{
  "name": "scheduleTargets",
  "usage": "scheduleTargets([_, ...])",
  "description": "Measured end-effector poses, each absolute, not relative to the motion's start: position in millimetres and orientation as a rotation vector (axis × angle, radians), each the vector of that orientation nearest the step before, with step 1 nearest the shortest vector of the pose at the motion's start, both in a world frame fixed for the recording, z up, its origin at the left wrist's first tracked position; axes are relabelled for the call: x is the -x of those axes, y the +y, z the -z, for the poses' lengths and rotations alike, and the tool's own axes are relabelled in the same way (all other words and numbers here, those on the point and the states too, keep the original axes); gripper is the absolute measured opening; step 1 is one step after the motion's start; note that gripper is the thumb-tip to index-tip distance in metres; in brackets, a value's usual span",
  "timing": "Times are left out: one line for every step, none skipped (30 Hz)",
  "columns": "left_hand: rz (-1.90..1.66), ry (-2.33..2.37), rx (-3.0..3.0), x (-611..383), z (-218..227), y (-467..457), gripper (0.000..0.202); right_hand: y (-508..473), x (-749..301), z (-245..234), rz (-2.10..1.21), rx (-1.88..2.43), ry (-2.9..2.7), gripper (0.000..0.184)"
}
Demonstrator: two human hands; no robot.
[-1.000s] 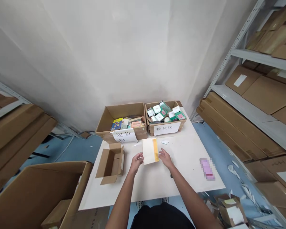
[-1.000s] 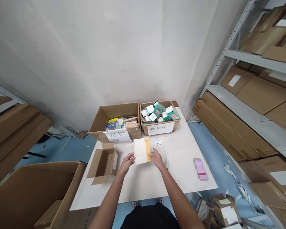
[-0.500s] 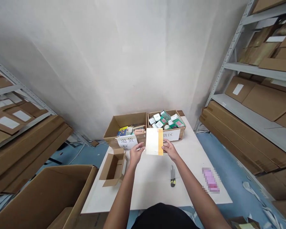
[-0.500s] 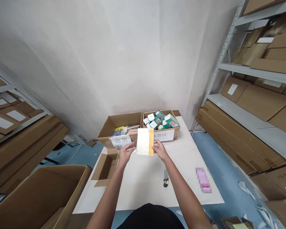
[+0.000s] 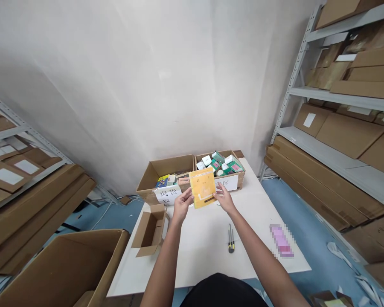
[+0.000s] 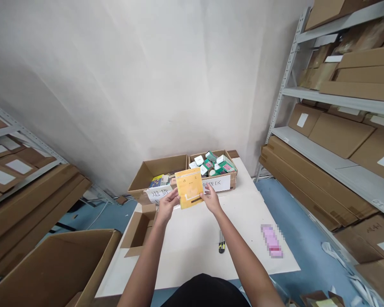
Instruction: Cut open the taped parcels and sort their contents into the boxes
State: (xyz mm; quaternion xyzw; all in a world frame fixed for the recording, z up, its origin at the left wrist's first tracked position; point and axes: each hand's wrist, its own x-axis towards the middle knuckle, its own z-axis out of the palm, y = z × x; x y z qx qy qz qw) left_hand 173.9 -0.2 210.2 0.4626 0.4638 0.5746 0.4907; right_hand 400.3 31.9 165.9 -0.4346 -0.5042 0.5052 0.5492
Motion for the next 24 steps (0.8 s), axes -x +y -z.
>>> scheduleTargets([-1.369,1.125,-1.102,-169,-212,0,0.089,34,-404,-167,-1.279,0.98,-1.159,0.074])
scheduleTargets([-1.347,1.125,-1.086,-164,-213,1,0.091,35,-408,-168,-1.367,0.913,-1.143,0.072])
scheduleTargets([-1.337,1.128,-1.079,-162,-214,1,0.091,36,-411,-171,-1.442,0.851,-1.135,0.068])
scheduleTargets([-1.343,1.139,-1.084,-160,-214,1,0.09,35,-413,-173,-1.496,0.81,-1.129,0.064])
scheduleTargets([-1.368,1.167,-1.094,-160,-213,1,0.086,35,-414,-176,-1.525,0.792,-1.123,0.061])
scheduleTargets([-1.411,1.22,-1.106,-161,-212,1,0.081,34,-414,-180,-1.53,0.786,-1.117,0.058])
scheduleTargets([-1.46,1.284,-1.12,-164,-211,0,0.075,32,-413,-182,-1.52,0.78,-1.114,0.056])
scheduleTargets([-1.5,1.343,-1.136,-168,-210,0,0.069,31,-410,-185,-1.499,0.766,-1.119,0.055])
scheduleTargets([-1.521,1.377,-1.157,-174,-209,-2,0.065,29,-406,-187,-1.474,0.742,-1.139,0.054])
scheduleTargets([-1.514,1.373,-1.185,-181,-208,-3,0.063,26,-400,-189,-1.45,0.712,-1.181,0.054])
scheduleTargets([-1.487,1.333,-1.216,-187,-207,-4,0.064,24,-393,-191,-1.429,0.685,-1.243,0.054])
scheduleTargets([-1.457,1.275,-1.245,-193,-206,-4,0.065,21,-385,-192,-1.41,0.664,-1.321,0.054])
scheduleTargets([-1.441,1.224,-1.263,-197,-205,-5,0.067,19,-377,-193,-1.394,0.651,-1.406,0.054])
scheduleTargets([-1.449,1.198,-1.262,-199,-204,-4,0.068,18,-369,-193,-1.379,0.645,-1.488,0.054])
scheduleTargets([-1.477,1.199,-1.242,-199,-203,-4,0.068,17,-362,-192,-1.364,0.649,-1.553,0.053])
scheduleTargets([-1.512,1.217,-1.208,-195,-203,-3,0.068,18,-356,-191,-1.336,0.671,-1.591,0.052])
scheduleTargets([-1.541,1.238,-1.167,-188,-203,-3,0.067,21,-351,-190,-1.283,0.716,-1.596,0.051])
scheduleTargets([-1.555,1.25,-1.124,-180,-203,-2,0.066,25,-348,-187,-1.21,0.784,-1.572,0.05])
scheduleTargets([-1.554,1.245,-1.084,-170,-203,-2,0.066,30,-345,-185,-1.127,0.866,-1.519,0.051])
scheduleTargets([-1.539,1.224,-1.052,-159,-203,-1,0.066,36,-343,-181,-1.055,0.946,-1.448,0.053])
scheduleTargets([-1.518,1.193,-1.029,-149,-204,-1,0.067,43,-340,-178,-1.018,1.006,-1.376,0.057])
scheduleTargets([-1.501,1.163,-1.009,-139,-204,0,0.067,49,-337,-175,-1.03,1.035,-1.315,0.06])
scheduleTargets([-1.492,1.143,-0.99,-129,-204,2,0.068,55,-332,-172,-1.085,1.037,-1.271,0.063])
scheduleTargets([-1.489,1.134,-0.975,-120,-204,5,0.068,60,-327,-170,-1.158,1.02,-1.239,0.064])
